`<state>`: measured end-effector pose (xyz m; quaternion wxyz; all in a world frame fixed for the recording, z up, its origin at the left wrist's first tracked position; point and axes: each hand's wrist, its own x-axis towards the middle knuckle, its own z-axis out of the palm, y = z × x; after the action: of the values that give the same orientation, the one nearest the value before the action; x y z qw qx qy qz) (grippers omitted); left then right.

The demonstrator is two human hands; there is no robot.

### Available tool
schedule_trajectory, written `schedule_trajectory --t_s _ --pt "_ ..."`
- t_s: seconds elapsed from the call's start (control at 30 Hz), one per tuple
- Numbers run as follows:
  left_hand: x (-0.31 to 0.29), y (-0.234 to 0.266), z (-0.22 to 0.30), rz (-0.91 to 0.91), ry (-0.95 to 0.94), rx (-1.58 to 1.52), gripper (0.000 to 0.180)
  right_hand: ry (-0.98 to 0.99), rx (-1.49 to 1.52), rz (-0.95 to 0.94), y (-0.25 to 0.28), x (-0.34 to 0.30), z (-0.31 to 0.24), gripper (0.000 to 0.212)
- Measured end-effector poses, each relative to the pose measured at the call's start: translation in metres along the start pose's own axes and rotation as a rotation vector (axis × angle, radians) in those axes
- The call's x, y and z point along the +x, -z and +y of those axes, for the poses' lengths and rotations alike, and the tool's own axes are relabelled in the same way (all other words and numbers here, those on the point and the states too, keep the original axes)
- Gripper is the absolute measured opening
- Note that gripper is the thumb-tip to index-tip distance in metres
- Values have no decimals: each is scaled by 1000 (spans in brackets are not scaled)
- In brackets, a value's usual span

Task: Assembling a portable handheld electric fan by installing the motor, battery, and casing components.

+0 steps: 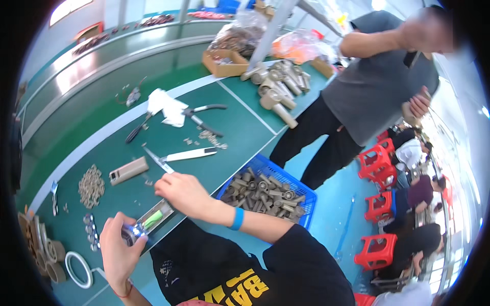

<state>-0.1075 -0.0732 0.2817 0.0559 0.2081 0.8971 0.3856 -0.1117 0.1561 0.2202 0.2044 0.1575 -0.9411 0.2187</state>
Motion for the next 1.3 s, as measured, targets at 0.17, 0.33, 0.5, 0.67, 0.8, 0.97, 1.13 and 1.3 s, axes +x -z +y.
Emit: schedule_trajectory --t_s 0.17,0.33,0.5,0.67,0.8,0.97,1.13,1.3 --pt "0 -1 4 36 -59 28 35 -84 34 10 6 7 -4 10" --pt "7 1 -2 17 -179 52 32 -283 513 -19 27 12 -28 17" --pt "12 0 -3 -40 -186 58 33 -133 217 -105 23 4 -29 12" --pt "3 5 -5 -38 -108 116 31 -240 415 -138 25 25 -30 13" --pt "1 9 -7 -46 -127 128 33 112 70 -151 20 81 -15 26" --pt "3 7 -1 -51 -168 158 33 297 39 -355 -8 115 9 38" --pt "9 2 1 -38 -124 74 37 251 54 -281 -17 110 18 39" --pt "5 2 7 -57 -134 122 36 246 105 -2 12 93 44 35"
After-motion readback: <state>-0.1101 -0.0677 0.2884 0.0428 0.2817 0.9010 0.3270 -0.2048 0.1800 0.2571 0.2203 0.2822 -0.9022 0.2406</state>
